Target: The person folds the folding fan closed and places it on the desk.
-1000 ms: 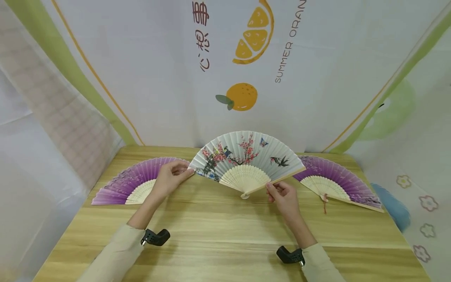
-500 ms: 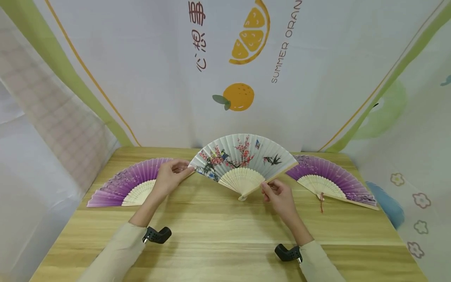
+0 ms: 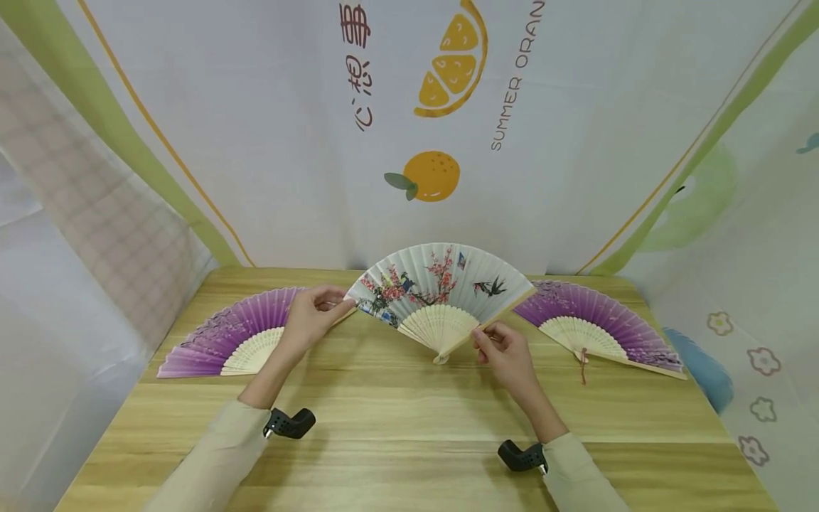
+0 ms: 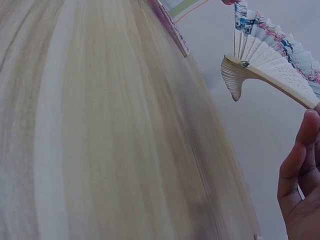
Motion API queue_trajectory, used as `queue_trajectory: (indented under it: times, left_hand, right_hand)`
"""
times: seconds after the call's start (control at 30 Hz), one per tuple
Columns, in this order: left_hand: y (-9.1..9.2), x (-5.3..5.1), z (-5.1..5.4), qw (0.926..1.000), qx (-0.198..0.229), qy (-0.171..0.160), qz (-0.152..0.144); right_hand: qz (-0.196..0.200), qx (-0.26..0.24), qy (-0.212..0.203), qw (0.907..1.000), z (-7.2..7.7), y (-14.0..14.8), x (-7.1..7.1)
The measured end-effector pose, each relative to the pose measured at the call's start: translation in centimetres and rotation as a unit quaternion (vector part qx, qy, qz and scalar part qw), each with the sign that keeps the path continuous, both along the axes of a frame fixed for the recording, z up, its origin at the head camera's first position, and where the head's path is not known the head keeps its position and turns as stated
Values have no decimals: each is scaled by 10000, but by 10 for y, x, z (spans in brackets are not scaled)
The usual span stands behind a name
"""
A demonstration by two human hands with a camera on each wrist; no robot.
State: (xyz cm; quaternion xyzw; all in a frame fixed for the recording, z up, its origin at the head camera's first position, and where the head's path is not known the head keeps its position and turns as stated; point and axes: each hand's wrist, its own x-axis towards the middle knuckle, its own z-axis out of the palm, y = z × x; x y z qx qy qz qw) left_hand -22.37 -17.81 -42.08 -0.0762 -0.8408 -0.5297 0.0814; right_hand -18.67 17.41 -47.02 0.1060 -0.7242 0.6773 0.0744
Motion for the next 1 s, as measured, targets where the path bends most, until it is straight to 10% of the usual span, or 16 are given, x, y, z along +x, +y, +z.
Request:
queue_trajectory:
  times: [1.0]
  left_hand:
    - [7,-2,5,9997,137,109,-158]
  right_hand:
    - [465,240,398,9978,3,-7,-6]
